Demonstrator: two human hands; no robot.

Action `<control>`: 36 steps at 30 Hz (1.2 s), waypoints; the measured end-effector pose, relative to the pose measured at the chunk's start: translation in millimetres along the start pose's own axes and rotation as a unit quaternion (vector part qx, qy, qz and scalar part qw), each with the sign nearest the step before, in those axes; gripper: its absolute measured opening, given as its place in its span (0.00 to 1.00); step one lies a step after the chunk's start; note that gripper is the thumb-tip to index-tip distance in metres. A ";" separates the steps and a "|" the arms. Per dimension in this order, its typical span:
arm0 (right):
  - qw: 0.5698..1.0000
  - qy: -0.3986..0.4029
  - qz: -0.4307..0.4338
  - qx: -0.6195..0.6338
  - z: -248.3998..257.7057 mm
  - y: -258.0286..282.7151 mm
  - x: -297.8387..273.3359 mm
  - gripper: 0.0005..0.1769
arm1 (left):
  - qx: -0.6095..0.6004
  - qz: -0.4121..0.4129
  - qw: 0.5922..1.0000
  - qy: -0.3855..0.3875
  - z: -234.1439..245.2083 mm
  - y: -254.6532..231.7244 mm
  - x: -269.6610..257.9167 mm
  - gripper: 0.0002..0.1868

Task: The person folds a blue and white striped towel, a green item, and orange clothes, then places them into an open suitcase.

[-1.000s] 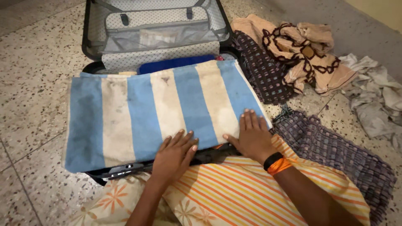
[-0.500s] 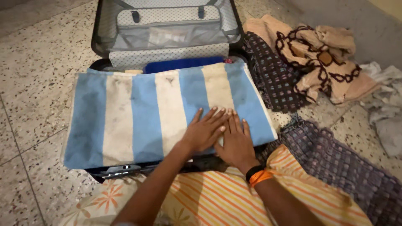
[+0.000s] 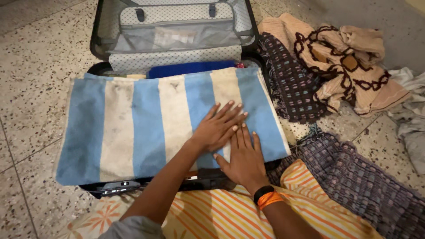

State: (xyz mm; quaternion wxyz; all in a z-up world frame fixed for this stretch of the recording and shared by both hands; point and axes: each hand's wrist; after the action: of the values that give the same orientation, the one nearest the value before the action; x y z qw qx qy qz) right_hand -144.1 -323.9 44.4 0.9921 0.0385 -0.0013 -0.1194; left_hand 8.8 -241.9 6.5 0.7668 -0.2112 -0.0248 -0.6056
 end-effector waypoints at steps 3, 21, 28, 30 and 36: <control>1.000 0.003 0.000 0.011 1.0 -0.8 0.7 0.54 | 0.038 -0.009 0.997 0.067 12.5 16.7 13.7 0.32; 0.999 -0.027 0.008 0.034 4.5 0.5 2.5 0.52 | 0.067 0.132 0.987 0.056 16.6 38.1 81.4 0.39; 0.999 -0.015 0.005 0.032 5.5 0.3 2.1 0.52 | 0.042 0.089 0.995 0.020 -5.2 48.0 90.7 0.39; 0.999 -0.019 0.002 0.034 5.3 -0.1 2.8 0.52 | 0.028 0.115 0.992 -0.036 -2.8 57.6 91.3 0.38; 0.999 -0.043 0.010 0.033 4.0 0.0 1.9 0.52 | 0.076 0.108 0.988 -0.078 23.6 66.6 29.1 0.40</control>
State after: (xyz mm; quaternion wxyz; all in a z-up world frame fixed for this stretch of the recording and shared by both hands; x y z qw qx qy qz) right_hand -142.3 -324.7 48.4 0.9905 0.0657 -0.0478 -0.1109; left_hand 84.1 -248.5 16.9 0.8371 -0.2007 -0.1078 -0.4973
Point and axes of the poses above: each hand's wrist, its own x-axis towards the middle knuckle, its own z-axis out of the back of the hand, y = z × x, and after that the axes turned 1 degree about -x, right-handed
